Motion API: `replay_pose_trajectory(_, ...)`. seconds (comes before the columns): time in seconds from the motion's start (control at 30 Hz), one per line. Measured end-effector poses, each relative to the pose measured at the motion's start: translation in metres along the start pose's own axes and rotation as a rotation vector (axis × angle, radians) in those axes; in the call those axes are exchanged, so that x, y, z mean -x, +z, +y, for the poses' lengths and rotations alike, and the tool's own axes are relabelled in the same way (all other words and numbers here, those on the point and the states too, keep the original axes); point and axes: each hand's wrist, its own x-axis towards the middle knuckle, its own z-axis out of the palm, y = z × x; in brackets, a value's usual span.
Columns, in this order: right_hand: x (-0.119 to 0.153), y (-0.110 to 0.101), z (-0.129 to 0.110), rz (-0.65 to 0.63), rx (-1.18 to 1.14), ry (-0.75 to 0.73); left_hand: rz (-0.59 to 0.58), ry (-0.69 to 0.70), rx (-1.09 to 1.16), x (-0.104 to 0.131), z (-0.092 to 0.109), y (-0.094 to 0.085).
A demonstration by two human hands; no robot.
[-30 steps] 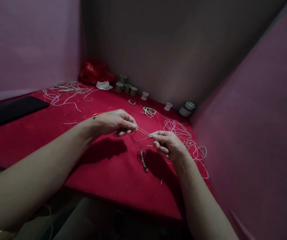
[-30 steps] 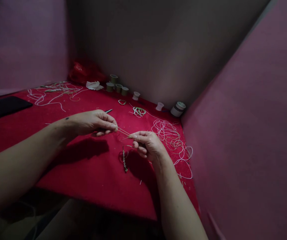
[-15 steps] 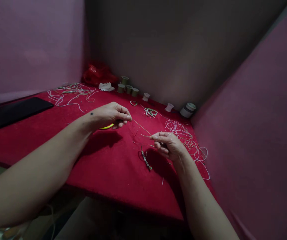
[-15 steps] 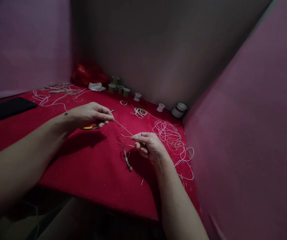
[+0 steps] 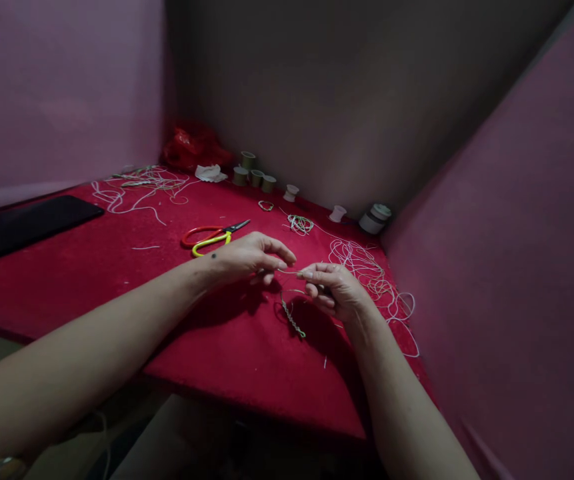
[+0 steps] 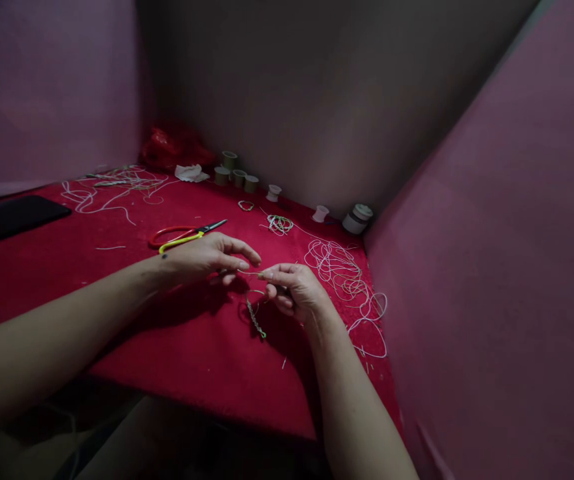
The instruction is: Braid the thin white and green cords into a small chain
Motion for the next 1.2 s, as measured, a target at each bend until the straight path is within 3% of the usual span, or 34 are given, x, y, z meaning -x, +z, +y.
replay_pose_trajectory(0.13,0.0,0.001,0.0,-0.03,0.004,-0.006,-0.215,-0.063,0.076,-0.001,-0.006,0.006)
replay_pose_trajectory(0.23,0.001,0.001,-0.001,-0.044,0.008,-0.011,-0.282,-0.071,0.097,-0.002,-0.008,0.005)
replay_pose_trajectory(0.53,0.004,0.001,-0.003,-0.048,0.066,-0.001,-0.108,0.019,-0.097,0.005,0.007,-0.017)
replay_pose_trajectory(0.73,0.004,0.0,-0.003,-0.063,0.164,-0.059,-0.042,0.115,-0.221,0.01,0.014,-0.017)
replay_pose_trajectory(0.8,0.006,0.0,-0.006,-0.013,0.24,-0.091,-0.037,0.13,-0.23,0.011,0.013,-0.017)
replay_pose_trajectory(0.93,0.012,0.007,-0.02,0.209,0.395,-0.238,-0.053,0.134,-0.242,0.01,0.011,-0.015)
replay_pose_trajectory(1.0,0.014,0.015,-0.028,0.224,0.402,-0.305,-0.053,0.134,-0.256,0.01,0.011,-0.015)
replay_pose_trajectory(1.2,0.005,0.036,-0.035,-0.028,0.361,-0.14,-0.071,0.177,-0.328,0.013,0.013,-0.015)
